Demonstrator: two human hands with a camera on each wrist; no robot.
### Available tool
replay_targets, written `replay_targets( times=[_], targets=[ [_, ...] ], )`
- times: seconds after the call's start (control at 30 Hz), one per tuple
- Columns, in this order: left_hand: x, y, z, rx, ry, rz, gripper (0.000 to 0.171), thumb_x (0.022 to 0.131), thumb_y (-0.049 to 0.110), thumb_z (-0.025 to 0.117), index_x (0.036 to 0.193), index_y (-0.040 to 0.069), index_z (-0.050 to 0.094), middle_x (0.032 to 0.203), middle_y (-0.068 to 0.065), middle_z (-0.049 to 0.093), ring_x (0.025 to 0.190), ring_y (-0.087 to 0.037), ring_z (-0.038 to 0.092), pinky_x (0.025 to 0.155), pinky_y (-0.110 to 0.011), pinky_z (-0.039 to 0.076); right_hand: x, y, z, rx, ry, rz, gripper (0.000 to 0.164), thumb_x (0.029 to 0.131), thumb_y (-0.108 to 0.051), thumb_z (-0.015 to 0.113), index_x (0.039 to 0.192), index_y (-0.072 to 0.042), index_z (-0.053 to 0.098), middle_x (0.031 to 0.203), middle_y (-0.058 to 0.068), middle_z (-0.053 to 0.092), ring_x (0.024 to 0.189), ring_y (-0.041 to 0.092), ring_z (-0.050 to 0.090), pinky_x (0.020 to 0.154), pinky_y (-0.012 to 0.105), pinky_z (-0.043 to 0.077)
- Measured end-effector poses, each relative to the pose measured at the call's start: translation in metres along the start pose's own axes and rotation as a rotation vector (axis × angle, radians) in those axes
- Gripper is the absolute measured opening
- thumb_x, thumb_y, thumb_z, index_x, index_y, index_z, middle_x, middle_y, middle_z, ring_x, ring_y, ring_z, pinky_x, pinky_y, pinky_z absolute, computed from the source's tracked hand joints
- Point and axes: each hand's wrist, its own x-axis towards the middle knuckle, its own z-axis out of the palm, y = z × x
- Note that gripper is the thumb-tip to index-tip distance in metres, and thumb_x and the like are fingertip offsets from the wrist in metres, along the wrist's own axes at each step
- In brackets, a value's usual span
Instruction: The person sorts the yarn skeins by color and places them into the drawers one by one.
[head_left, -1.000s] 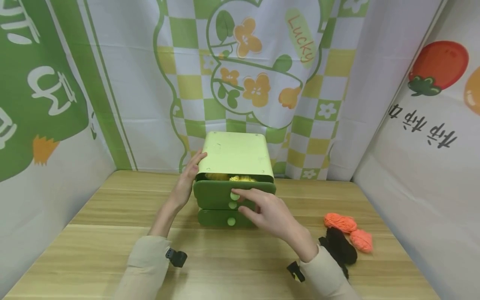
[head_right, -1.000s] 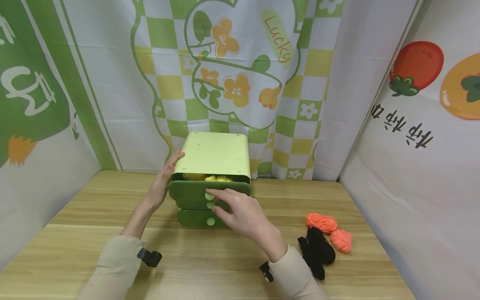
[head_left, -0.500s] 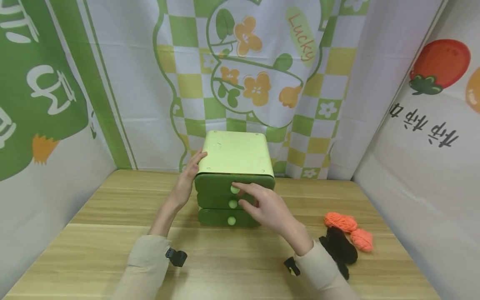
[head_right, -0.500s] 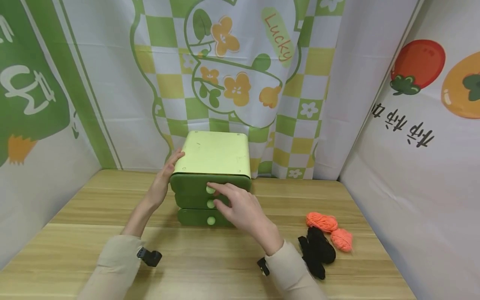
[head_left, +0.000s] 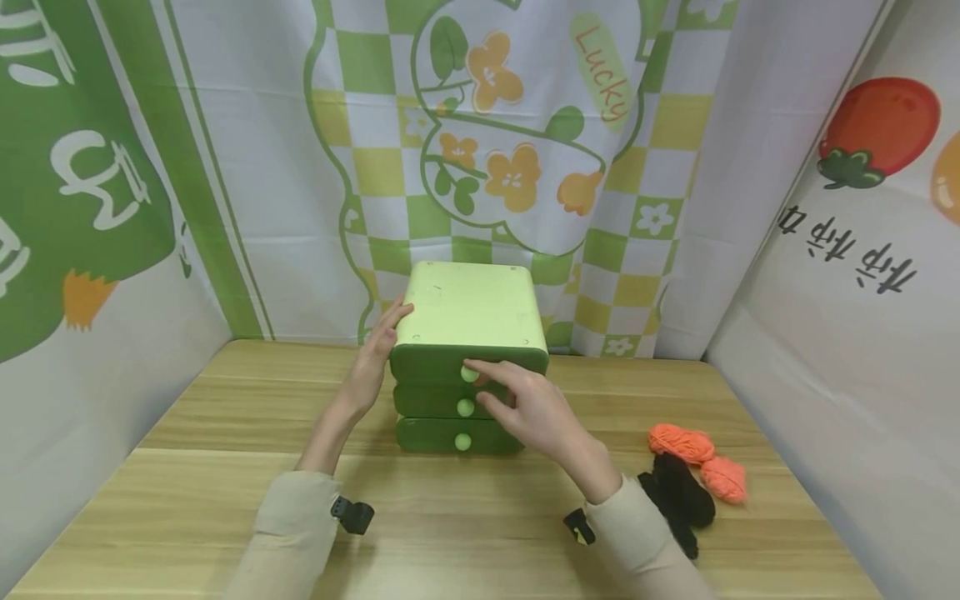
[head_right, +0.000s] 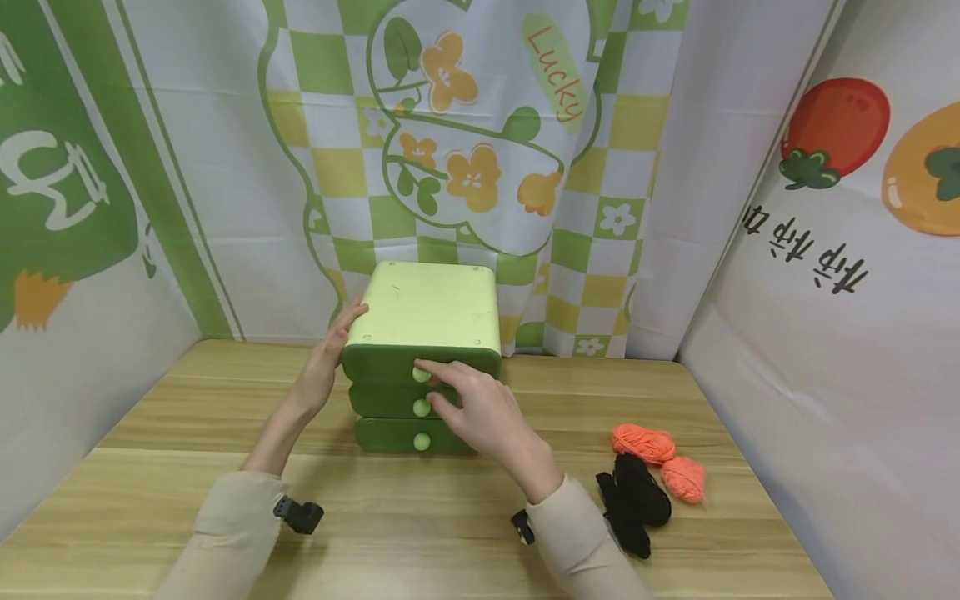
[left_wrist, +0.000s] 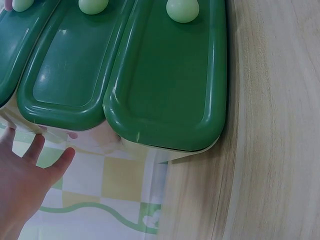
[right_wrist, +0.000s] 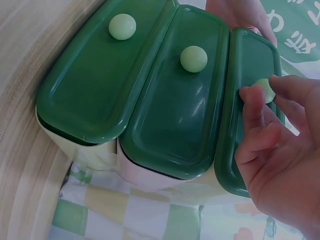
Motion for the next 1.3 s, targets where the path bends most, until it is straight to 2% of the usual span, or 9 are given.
replay_targets(
  times=[0.27, 0.43, 0.6, 0.77, 0.83, 0.9, 1.03, 1.13, 1.3],
  targets=[
    [0.000, 0.001, -0.001, -0.006, 0.007, -0.011, 0.054, 0.107, 0.029, 0.019, 0.157, 0.010, 0.025, 0.169, -0.005, 0.003, 0.154, -0.033, -0.003, 0.115, -0.073, -0.003, -0.004, -0.003, 0.002, -0.059, -0.001, -0.013, 0.051, 0.096, -0.023, 0.067, 0.145, -0.027, 0.051, 0.116, -0.003, 0.069, 0.059, 0.000, 0.048, 0.053, 0.018, 0.044],
    [0.000, 0.000, -0.001, -0.005, 0.004, -0.029, 0.055, 0.107, 0.032, 0.019, 0.157, 0.010, 0.024, 0.169, -0.004, 0.003, 0.155, -0.033, -0.003, 0.115, -0.074, -0.002, -0.009, -0.003, 0.004, -0.071, 0.046, -0.028, 0.052, 0.095, -0.023, 0.068, 0.145, -0.025, 0.052, 0.115, -0.002, 0.066, 0.058, -0.002, 0.046, 0.051, 0.017, 0.043],
    [-0.002, 0.001, -0.001, 0.013, 0.005, -0.036, 0.059, 0.107, 0.042, 0.019, 0.158, 0.012, 0.024, 0.169, -0.001, 0.003, 0.155, -0.033, -0.002, 0.113, -0.075, -0.001, -0.014, -0.002, 0.006, -0.049, 0.102, -0.061, 0.050, 0.093, -0.019, 0.070, 0.141, -0.021, 0.055, 0.115, -0.001, 0.066, 0.057, -0.003, 0.043, 0.049, 0.017, 0.041],
    [-0.002, 0.001, -0.001, 0.026, 0.000, -0.015, 0.068, 0.106, 0.054, 0.017, 0.158, 0.012, 0.023, 0.169, -0.003, 0.002, 0.154, -0.035, -0.003, 0.112, -0.077, -0.001, -0.020, -0.002, 0.007, -0.055, 0.103, -0.058, 0.046, 0.094, -0.019, 0.070, 0.138, -0.022, 0.058, 0.110, -0.002, 0.066, 0.057, -0.003, 0.041, 0.048, 0.016, 0.040],
    [-0.002, 0.001, -0.001, 0.029, -0.002, -0.012, 0.070, 0.105, 0.056, 0.016, 0.158, 0.012, 0.023, 0.169, -0.005, 0.001, 0.154, -0.037, -0.004, 0.111, -0.078, -0.002, -0.022, -0.002, 0.008, -0.056, 0.091, -0.046, 0.045, 0.093, -0.019, 0.070, 0.137, -0.022, 0.059, 0.108, -0.004, 0.066, 0.057, -0.003, 0.042, 0.049, 0.016, 0.040],
    [0.000, -0.007, -0.001, 0.032, 0.002, -0.015, 0.069, 0.105, 0.057, 0.015, 0.158, 0.014, 0.022, 0.169, -0.003, 0.001, 0.154, -0.036, -0.004, 0.110, -0.079, -0.002, -0.024, -0.001, 0.010, -0.058, 0.067, -0.029, 0.044, 0.093, -0.020, 0.070, 0.136, -0.022, 0.059, 0.108, -0.004, 0.066, 0.057, -0.003, 0.043, 0.049, 0.017, 0.041],
    [0.005, -0.028, -0.002, 0.043, 0.020, -0.012, 0.065, 0.104, 0.060, 0.014, 0.158, 0.026, 0.024, 0.168, 0.008, 0.002, 0.155, -0.033, -0.003, 0.110, -0.079, -0.003, -0.027, 0.001, 0.015, -0.061, -0.023, 0.026, 0.042, 0.095, -0.025, 0.069, 0.135, -0.021, 0.059, 0.113, -0.004, 0.067, 0.060, -0.002, 0.045, 0.050, 0.018, 0.041],
    [0.005, -0.033, -0.002, 0.051, 0.029, -0.004, 0.063, 0.103, 0.060, 0.014, 0.157, 0.030, 0.026, 0.167, 0.012, 0.004, 0.155, -0.031, -0.002, 0.110, -0.079, -0.003, -0.028, 0.003, 0.020, -0.060, -0.076, 0.064, 0.041, 0.095, -0.029, 0.067, 0.135, -0.021, 0.059, 0.116, -0.004, 0.067, 0.061, -0.001, 0.046, 0.051, 0.019, 0.042],
    [0.005, -0.039, -0.003, 0.057, 0.017, 0.015, 0.066, 0.100, 0.068, 0.015, 0.156, 0.037, 0.025, 0.167, 0.016, 0.003, 0.155, -0.030, -0.002, 0.109, -0.080, -0.002, -0.028, 0.007, 0.026, -0.061, -0.090, 0.084, 0.041, 0.095, -0.029, 0.068, 0.134, -0.021, 0.060, 0.120, -0.002, 0.069, 0.064, 0.000, 0.048, 0.055, 0.019, 0.043]
  ],
)
